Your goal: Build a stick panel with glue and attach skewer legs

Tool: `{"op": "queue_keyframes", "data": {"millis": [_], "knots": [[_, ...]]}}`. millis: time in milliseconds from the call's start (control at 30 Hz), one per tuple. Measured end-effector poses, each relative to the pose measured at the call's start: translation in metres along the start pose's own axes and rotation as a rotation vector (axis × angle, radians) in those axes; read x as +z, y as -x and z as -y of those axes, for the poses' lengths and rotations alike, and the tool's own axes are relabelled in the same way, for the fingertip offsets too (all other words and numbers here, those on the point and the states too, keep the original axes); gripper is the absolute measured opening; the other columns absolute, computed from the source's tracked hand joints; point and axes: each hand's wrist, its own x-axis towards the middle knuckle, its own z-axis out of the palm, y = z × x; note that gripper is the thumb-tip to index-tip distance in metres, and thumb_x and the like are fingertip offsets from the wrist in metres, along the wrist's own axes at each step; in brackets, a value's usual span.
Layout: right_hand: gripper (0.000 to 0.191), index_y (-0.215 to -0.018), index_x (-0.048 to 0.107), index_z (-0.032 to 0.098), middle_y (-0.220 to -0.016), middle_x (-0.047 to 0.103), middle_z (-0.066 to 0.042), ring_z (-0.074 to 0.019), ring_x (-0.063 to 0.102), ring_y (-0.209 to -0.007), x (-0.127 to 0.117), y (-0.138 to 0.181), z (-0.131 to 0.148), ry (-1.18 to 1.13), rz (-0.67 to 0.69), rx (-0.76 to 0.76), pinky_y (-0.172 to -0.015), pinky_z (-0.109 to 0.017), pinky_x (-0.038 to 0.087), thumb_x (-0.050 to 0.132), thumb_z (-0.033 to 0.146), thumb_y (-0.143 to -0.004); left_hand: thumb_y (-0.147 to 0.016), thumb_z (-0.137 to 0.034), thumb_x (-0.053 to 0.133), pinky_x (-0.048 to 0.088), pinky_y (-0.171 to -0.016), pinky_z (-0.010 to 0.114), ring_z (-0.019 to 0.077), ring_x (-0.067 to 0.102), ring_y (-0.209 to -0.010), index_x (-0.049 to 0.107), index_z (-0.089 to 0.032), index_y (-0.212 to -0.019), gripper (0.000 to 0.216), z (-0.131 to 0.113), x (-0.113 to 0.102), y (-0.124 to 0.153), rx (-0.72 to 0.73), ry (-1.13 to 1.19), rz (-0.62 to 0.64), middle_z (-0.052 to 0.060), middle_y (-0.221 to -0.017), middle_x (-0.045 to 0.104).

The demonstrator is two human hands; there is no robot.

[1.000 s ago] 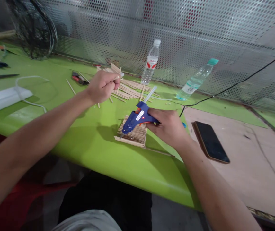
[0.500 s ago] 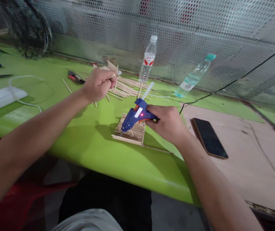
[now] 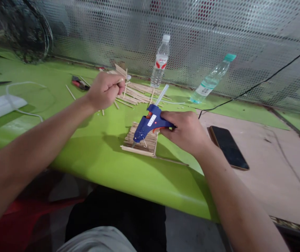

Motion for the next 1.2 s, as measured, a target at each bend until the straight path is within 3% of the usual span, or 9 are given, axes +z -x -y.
{"op": "queue_keyframes", "data": {"millis": [333, 700, 1200], "knots": [[0.005, -0.082, 0.067, 0.022, -0.062, 0.061, 0.001, -0.0145, 0.052, -0.052, -0.005, 0.0, 0.001, -0.028, 0.023, 0.01, -0.054, -0.028, 0.036, 0.064, 0.022, -0.077, -0.079, -0.016, 0.044, 0.036, -0.054, 0.035, 0.0171, 0.046, -0.051, 0.047, -0.024, -0.058, 0.023, -0.002, 0.0, -0.001, -0.009, 0.023, -0.002, 0.002, -0.053, 0.053], [0.006, -0.078, 0.066, 0.022, -0.059, 0.056, 0.001, -0.0144, 0.048, -0.05, -0.005, 0.001, -0.002, -0.031, 0.019, 0.011, -0.054, -0.029, 0.034, 0.063, 0.017, -0.075, -0.088, -0.02, 0.046, 0.042, -0.056, 0.035, 0.0183, 0.056, -0.056, 0.054, -0.025, -0.06, 0.029, 0.0, 0.0, 0.0, -0.01, 0.002, -0.008, 0.002, -0.054, 0.059], [0.004, -0.075, 0.067, 0.016, -0.055, 0.049, 0.003, -0.0091, 0.036, -0.049, -0.014, -0.001, 0.001, -0.031, 0.042, 0.01, -0.052, -0.026, 0.029, 0.064, 0.014, -0.076, -0.086, -0.019, 0.05, 0.039, -0.06, 0.037, 0.0185, 0.051, -0.056, 0.05, -0.025, -0.059, 0.027, 0.003, 0.002, 0.0, -0.009, 0.02, -0.005, 0.002, -0.055, 0.055]]}}
